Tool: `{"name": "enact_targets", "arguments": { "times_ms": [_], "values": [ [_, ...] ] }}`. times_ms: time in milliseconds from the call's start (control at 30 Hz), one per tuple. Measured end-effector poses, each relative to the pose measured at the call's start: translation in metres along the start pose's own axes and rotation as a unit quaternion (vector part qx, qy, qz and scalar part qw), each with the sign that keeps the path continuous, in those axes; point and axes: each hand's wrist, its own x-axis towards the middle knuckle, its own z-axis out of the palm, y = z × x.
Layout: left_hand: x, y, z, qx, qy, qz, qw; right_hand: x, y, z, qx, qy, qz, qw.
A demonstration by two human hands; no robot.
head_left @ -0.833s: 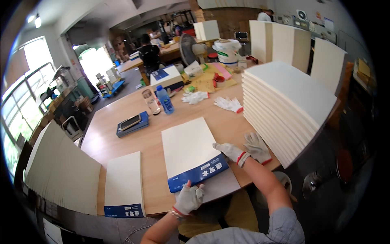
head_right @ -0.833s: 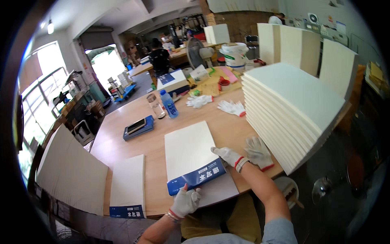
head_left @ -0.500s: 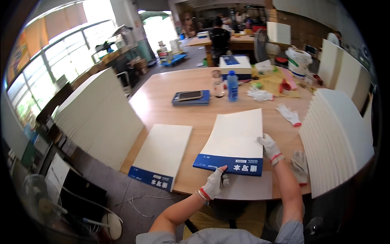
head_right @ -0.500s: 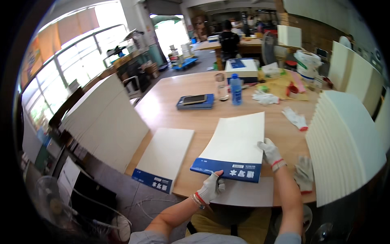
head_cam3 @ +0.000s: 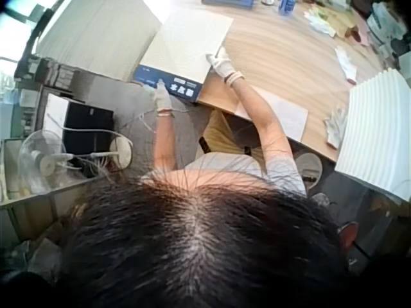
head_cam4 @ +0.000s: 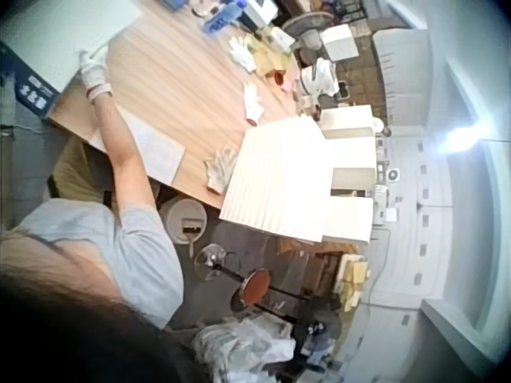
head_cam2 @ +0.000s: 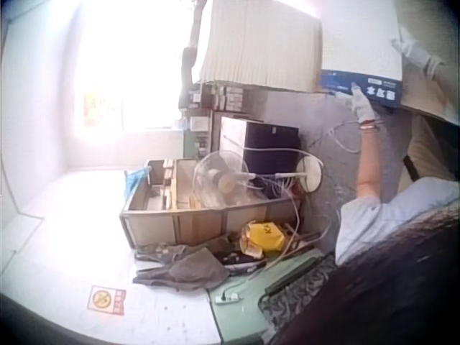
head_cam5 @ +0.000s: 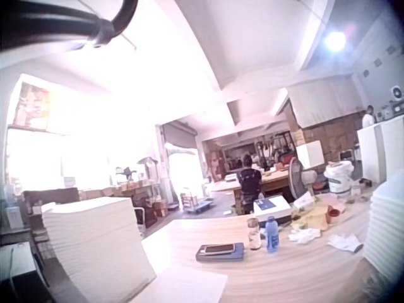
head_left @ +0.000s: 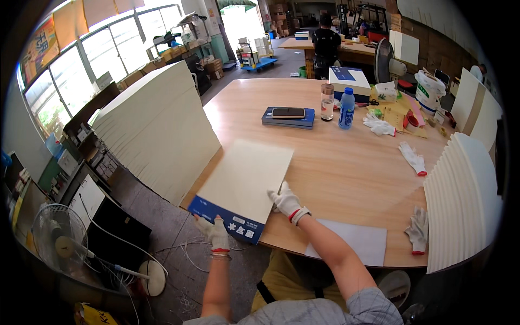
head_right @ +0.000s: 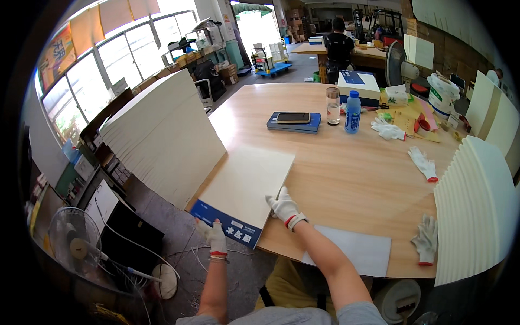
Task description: The person applies glue to the spine of a stack of white paper sheets using a brush. They then insert a blue cover sheet into the glued spine and press it to secure the binding. The person repeats this process for multiple units, stacking the finished notebooks on the table.
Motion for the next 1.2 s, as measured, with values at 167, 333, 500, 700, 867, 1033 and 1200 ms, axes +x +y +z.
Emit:
{"name": "enact_targets", "arguments": {
  "times_ms": [167, 333, 500, 700, 867, 1033, 1200],
  "values": [
    [-0.003, -0.016, 0.007, -0.227, -0.044, -0.086, 0.969, 0.009, 0.000, 0.003, -0.226, -0.014, -0.016, 0.974],
    [0.003, -0.013, 0.015, -0.277, -0.031, -0.121, 0.953, 0.008, -0.009, 0.002, -0.251, -0.021, 0.016, 0.968],
    [0.010, -0.027, 0.018, -0.252, -0.005, -0.120, 0.960, -0.009, -0.036, -0.020, -0.201, -0.086, 0.069, 0.973],
    [-0.013, 0.044, -0.001, -0.163, 0.033, 0.205, 0.965, -0.084, -0.011, -0.173, 0.065, -0.040, 0.028, 0.997],
    [-0.102, 0.213, 0.003, -0.451, -0.386, 0.355, 0.722, -0.187, 0.066, -0.302, 0.152, 0.196, 0.035, 0.968],
    [-0.261, 0.360, 0.031, -0.362, -0.840, 0.171, 0.365, -0.262, 0.135, -0.337, 0.196, 0.369, -0.009, 0.909],
    [-0.401, 0.455, 0.032, -0.301, -0.913, -0.009, 0.276, -0.258, 0.152, -0.342, 0.238, 0.356, -0.028, 0.904]
  ]
}}
